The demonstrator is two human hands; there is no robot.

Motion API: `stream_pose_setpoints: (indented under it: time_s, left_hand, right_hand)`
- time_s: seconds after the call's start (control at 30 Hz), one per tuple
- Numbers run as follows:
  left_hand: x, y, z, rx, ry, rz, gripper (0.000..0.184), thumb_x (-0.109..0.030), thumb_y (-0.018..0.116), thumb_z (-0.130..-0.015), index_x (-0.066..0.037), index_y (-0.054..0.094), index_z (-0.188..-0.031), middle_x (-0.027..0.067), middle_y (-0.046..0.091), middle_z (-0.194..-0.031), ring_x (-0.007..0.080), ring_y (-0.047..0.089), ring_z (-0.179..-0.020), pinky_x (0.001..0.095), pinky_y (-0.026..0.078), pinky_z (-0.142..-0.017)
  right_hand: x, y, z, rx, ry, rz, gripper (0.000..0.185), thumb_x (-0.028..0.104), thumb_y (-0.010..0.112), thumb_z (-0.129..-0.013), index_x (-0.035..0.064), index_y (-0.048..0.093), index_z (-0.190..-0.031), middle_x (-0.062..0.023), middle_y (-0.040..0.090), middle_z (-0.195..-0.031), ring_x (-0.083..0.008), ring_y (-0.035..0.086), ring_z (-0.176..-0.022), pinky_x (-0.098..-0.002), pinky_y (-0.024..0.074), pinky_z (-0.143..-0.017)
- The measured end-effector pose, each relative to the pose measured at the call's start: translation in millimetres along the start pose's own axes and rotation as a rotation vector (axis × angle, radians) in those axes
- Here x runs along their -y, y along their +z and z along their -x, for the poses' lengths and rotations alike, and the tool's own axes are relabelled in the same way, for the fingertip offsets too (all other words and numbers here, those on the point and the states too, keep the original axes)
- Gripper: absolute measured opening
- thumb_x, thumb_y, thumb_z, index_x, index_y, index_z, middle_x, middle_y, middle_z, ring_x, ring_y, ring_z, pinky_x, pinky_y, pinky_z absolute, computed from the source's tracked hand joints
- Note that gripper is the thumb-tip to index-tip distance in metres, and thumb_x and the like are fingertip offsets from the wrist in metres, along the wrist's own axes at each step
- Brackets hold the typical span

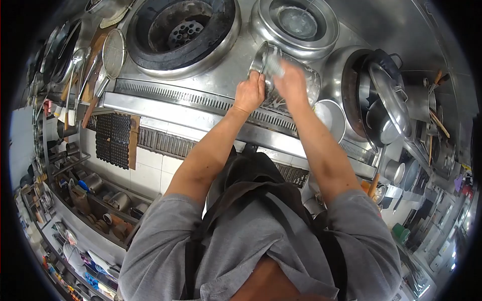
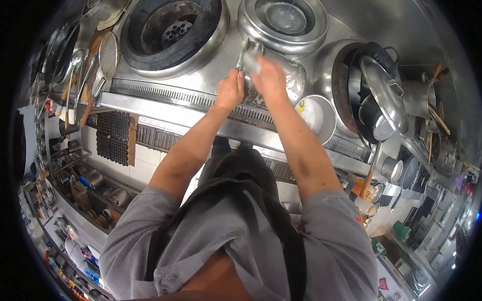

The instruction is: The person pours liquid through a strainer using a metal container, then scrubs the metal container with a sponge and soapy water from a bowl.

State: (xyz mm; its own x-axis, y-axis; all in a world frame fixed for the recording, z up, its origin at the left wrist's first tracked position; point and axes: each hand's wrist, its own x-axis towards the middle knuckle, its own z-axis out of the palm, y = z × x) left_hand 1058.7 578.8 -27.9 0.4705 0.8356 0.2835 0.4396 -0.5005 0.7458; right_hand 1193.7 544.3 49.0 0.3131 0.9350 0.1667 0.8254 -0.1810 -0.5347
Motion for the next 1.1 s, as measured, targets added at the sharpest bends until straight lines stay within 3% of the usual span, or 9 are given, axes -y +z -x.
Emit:
stream_pose_setpoints:
  time_s: [0.17, 0.43, 0.5, 0.6, 0.63, 0.77, 0.83, 1.0, 1.1]
  left_hand:
    - [-6, 4, 0, -0.003, -0.044, -0.032, 0.020, -0.020, 0.046, -0.098, -0.003, 0.044, -0.090, 0.0229, 0.058, -0.059, 0.0449, 0.059, -0.057, 0.0545, 0.048, -0.055]
    - [-10, 6, -23, -0.021, -0.027, 0.012, 0.021, -0.021, 0.046, -0.098, -0.002, 0.045, -0.089, 0.0224, 0.058, -0.058, 0.0439, 0.059, -0.056, 0.0535, 0.048, -0.054]
    - [-7, 6, -24, -0.005, -0.032, -0.016, 0.020, -0.020, 0.045, -0.097, -0.002, 0.045, -0.089, 0.0225, 0.057, -0.058, 0.0441, 0.059, -0.056, 0.0533, 0.048, -0.054]
    - [-6, 7, -25, -0.024, -0.020, -0.017, 0.020, -0.020, 0.045, -0.097, -0.002, 0.045, -0.090, 0.0227, 0.058, -0.058, 0.0443, 0.059, -0.056, 0.0536, 0.048, -0.054]
    - [-7, 8, -23, -0.014, -0.017, -0.019, 0.020, -0.020, 0.045, -0.097, -0.002, 0.045, -0.090, 0.0227, 0.058, -0.058, 0.0443, 0.059, -0.056, 0.0536, 0.048, -0.054]
    - [-5, 7, -26, -0.025, -0.021, -0.055, 0.021, -0.020, 0.044, -0.098, -0.001, 0.046, -0.089, 0.0234, 0.058, -0.059, 0.0450, 0.059, -0.057, 0.0542, 0.048, -0.055]
    - [-7, 10, -26, -0.031, -0.018, -0.050, 0.021, -0.021, 0.044, -0.098, -0.002, 0.046, -0.088, 0.0238, 0.058, -0.060, 0.0454, 0.059, -0.057, 0.0543, 0.048, -0.055]
    - [-5, 5, -32, -0.039, -0.002, -0.039, 0.023, -0.022, 0.045, -0.098, -0.002, 0.047, -0.086, 0.0248, 0.058, -0.060, 0.0460, 0.058, -0.058, 0.0555, 0.047, -0.055]
    - [-3, 6, -31, -0.046, 0.016, -0.085, 0.022, -0.021, 0.044, -0.099, -0.002, 0.047, -0.087, 0.0242, 0.059, -0.060, 0.0458, 0.059, -0.059, 0.0557, 0.046, -0.055]
  right_hand:
    - [2, -2, -68, 0.047, 0.218, 0.166, 0.034, 0.020, 0.069, -0.075, 0.0062, 0.064, -0.106, -0.0181, 0.067, -0.101, -0.0400, 0.062, -0.094, -0.0462, 0.0504, -0.084]
    - [-27, 11, 1, -0.195, 0.030, -0.034, 0.040, 0.020, 0.068, -0.076, 0.0068, 0.063, -0.113, -0.0193, 0.067, -0.106, -0.0376, 0.062, -0.102, -0.0460, 0.0500, -0.085]
    - [-28, -6, -25, -0.088, 0.284, 0.095, 0.041, 0.020, 0.069, -0.076, 0.0063, 0.063, -0.114, -0.0181, 0.068, -0.101, -0.0363, 0.063, -0.101, -0.0458, 0.0498, -0.086]
    - [-22, -19, -52, -0.002, 0.285, 0.249, 0.039, 0.020, 0.069, -0.076, 0.0055, 0.064, -0.112, -0.0176, 0.069, -0.098, -0.0351, 0.064, -0.099, -0.0464, 0.0498, -0.085]
    - [-26, -10, -46, -0.069, 0.257, 0.194, 0.043, 0.014, 0.068, -0.074, 0.0048, 0.063, -0.115, -0.0242, 0.065, -0.104, -0.0389, 0.062, -0.100, -0.0446, 0.0497, -0.085]
    - [-21, 13, 21, -0.122, 0.297, 0.070, 0.037, 0.020, 0.068, -0.077, 0.0047, 0.062, -0.110, -0.0185, 0.067, -0.104, -0.0374, 0.064, -0.094, -0.0473, 0.0505, -0.082]
    - [-16, 18, 56, -0.159, 0.128, -0.014, 0.037, 0.018, 0.069, -0.076, 0.0040, 0.061, -0.109, -0.0190, 0.066, -0.104, -0.0387, 0.064, -0.093, -0.0462, 0.0512, -0.081]
    - [-28, 0, 7, -0.209, 0.136, -0.021, 0.033, 0.014, 0.069, -0.074, 0.0054, 0.063, -0.105, -0.0189, 0.067, -0.099, -0.0405, 0.064, -0.088, -0.0480, 0.0517, -0.077]
    - [-23, -10, -19, -0.090, 0.298, 0.099, 0.032, 0.015, 0.070, -0.073, 0.0060, 0.063, -0.104, -0.0185, 0.067, -0.098, -0.0396, 0.064, -0.090, -0.0466, 0.0523, -0.078]
